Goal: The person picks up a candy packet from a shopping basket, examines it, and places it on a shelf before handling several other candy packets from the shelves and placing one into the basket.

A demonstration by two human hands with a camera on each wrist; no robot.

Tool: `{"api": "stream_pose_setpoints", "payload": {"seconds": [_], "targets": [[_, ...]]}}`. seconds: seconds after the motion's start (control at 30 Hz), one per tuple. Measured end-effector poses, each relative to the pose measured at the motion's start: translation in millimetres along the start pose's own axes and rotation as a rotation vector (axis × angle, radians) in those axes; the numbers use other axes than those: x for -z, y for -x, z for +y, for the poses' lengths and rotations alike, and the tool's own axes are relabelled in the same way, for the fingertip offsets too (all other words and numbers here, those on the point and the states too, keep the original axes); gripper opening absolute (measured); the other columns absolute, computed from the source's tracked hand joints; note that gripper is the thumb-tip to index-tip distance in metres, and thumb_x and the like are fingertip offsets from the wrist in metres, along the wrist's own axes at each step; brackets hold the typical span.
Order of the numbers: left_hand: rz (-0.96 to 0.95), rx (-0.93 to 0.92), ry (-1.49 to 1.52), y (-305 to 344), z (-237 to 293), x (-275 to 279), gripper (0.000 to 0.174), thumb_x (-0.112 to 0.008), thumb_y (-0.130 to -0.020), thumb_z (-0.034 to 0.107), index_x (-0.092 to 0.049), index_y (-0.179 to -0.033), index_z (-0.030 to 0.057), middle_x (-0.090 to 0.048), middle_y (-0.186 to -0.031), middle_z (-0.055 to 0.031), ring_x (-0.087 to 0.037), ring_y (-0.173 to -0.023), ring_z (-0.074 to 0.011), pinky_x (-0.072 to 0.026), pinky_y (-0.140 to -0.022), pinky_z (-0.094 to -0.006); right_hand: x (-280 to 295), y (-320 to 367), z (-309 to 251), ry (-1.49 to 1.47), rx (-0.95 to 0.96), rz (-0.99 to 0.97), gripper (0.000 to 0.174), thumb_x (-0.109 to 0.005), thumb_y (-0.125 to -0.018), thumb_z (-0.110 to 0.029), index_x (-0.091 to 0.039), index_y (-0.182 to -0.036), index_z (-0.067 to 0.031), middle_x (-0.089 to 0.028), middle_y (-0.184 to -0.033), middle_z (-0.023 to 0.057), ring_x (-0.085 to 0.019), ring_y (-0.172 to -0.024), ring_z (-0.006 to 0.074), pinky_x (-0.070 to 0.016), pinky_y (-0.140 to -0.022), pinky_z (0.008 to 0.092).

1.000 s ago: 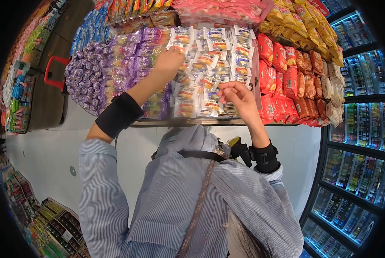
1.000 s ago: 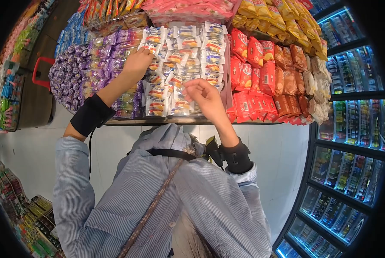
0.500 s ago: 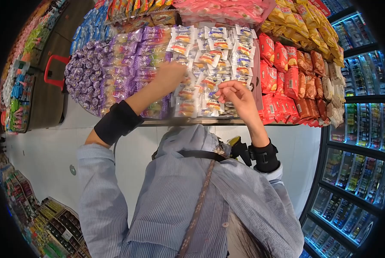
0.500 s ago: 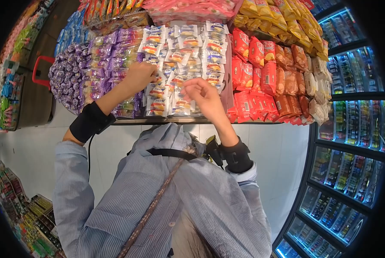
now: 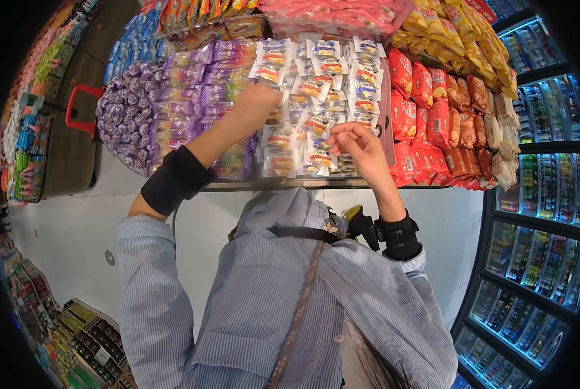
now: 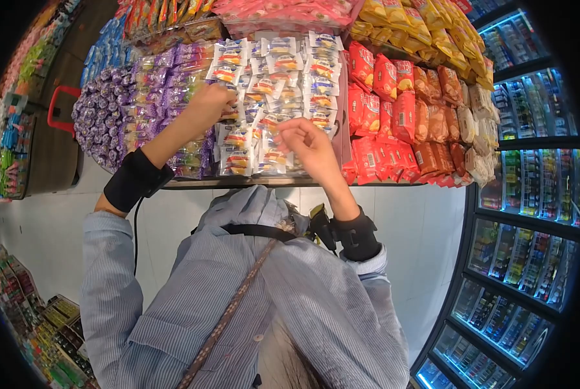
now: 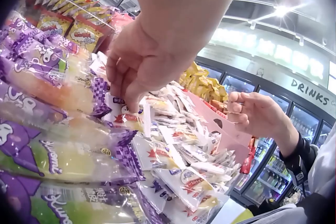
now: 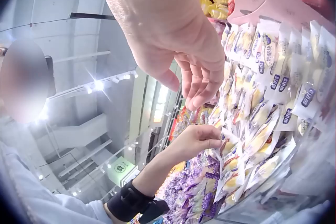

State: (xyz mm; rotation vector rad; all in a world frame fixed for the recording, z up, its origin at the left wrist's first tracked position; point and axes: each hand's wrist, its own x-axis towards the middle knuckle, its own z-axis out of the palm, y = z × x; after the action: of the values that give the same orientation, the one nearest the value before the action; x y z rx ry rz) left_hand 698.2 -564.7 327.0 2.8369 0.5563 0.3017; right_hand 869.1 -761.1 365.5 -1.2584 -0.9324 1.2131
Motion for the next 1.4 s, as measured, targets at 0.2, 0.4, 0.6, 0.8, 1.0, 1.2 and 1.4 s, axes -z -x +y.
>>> {"api": "stream_pose_setpoints", "payload": {"seconds": [0.2, 0.4, 0.6, 0.8, 1.0, 1.2, 1.4], "targets": [[0.002, -0.02, -0.043, -0.6, 0.3, 1.6, 0.01, -0.062, -0.066, 0.009, -0.054, -0.071, 0.0051, -0.056, -0.075, -0.0119, -0.055, -0.077, -0.0283, -0.04, -0.068, -0.0375, 5.0, 1.8, 4.3, 0.01, 0.008, 0.019, 0.016, -0.047, -0.086, -0.008, -0.052, -0.099, 0.0003, -0.059, -0.081, 0.0058, -0.052, -0.07, 0.0082, -0.0426, -0.066, 0.021], [-0.019, 0.026, 0.005, -0.5, 10.4, 8.4, 0.015, -0.062, -0.065, 0.006, -0.054, -0.078, 0.0045, -0.054, -0.082, -0.0109, -0.055, -0.082, -0.0272, -0.0402, -0.07, -0.0355, 5.6, 3.4, 5.5, -0.001, -0.002, 0.02, 0.016, -0.048, -0.086, -0.008, -0.052, -0.098, 0.0007, -0.06, -0.081, 0.006, -0.052, -0.069, 0.0083, -0.0424, -0.066, 0.0211], [0.028, -0.035, -0.109, 1.7, 10.1, 7.2, 0.02, -0.062, -0.064, 0.006, -0.053, -0.082, 0.0058, -0.054, -0.084, -0.0082, -0.053, -0.087, -0.0247, -0.0398, -0.071, -0.0349, 6.2, 3.2, 5.8, -0.001, 0.007, 0.02, 0.015, -0.048, -0.086, -0.008, -0.052, -0.098, 0.0009, -0.06, -0.081, 0.0066, -0.052, -0.069, 0.0088, -0.0425, -0.066, 0.0213], [0.178, -0.229, 0.016, -12.2, 35.0, 0.4, 0.028, -0.066, -0.061, 0.012, -0.054, -0.086, 0.0068, -0.053, -0.084, -0.0062, -0.051, -0.086, -0.0229, -0.0397, -0.074, -0.0336, 7.5, 5.9, -0.8, -0.059, 0.028, 0.136, 0.016, -0.048, -0.086, -0.008, -0.051, -0.098, 0.0017, -0.059, -0.082, 0.0078, -0.052, -0.068, 0.0091, -0.0427, -0.065, 0.0222], [0.087, -0.359, 0.193, -24.3, 49.8, -18.1, 0.033, -0.068, -0.058, 0.012, -0.053, -0.087, 0.0058, -0.052, -0.082, -0.0059, -0.051, -0.085, -0.0231, -0.0405, -0.074, -0.0342, 11.6, 9.3, -1.1, -0.042, 0.055, 0.165, 0.016, -0.049, -0.086, -0.009, -0.05, -0.098, 0.0017, -0.059, -0.083, 0.008, -0.052, -0.067, 0.0091, -0.0428, -0.064, 0.0219], [0.071, -0.386, 0.137, -21.6, 57.1, -16.9, 0.037, -0.067, -0.058, 0.007, -0.051, -0.092, 0.0032, -0.052, -0.086, -0.008, -0.049, -0.087, -0.0255, -0.0414, -0.073, -0.0354, 12.2, 13.1, 4.7, -0.056, 0.051, 0.168, 0.016, -0.049, -0.086, -0.009, -0.051, -0.098, 0.0011, -0.059, -0.082, 0.0076, -0.053, -0.067, 0.009, -0.0431, -0.063, 0.0213], [0.233, -0.354, 0.153, -22.1, 63.2, -8.9, 0.026, -0.061, -0.061, 0.01, -0.051, -0.084, 0.0026, -0.05, -0.078, -0.0077, -0.049, -0.079, -0.0241, -0.041, -0.071, -0.034, 12.2, 13.4, 4.0, -0.046, 0.055, 0.152, 0.015, -0.048, -0.086, -0.008, -0.051, -0.098, 0.0011, -0.059, -0.083, 0.008, -0.054, -0.068, 0.0097, -0.0438, -0.064, 0.0219]]}}
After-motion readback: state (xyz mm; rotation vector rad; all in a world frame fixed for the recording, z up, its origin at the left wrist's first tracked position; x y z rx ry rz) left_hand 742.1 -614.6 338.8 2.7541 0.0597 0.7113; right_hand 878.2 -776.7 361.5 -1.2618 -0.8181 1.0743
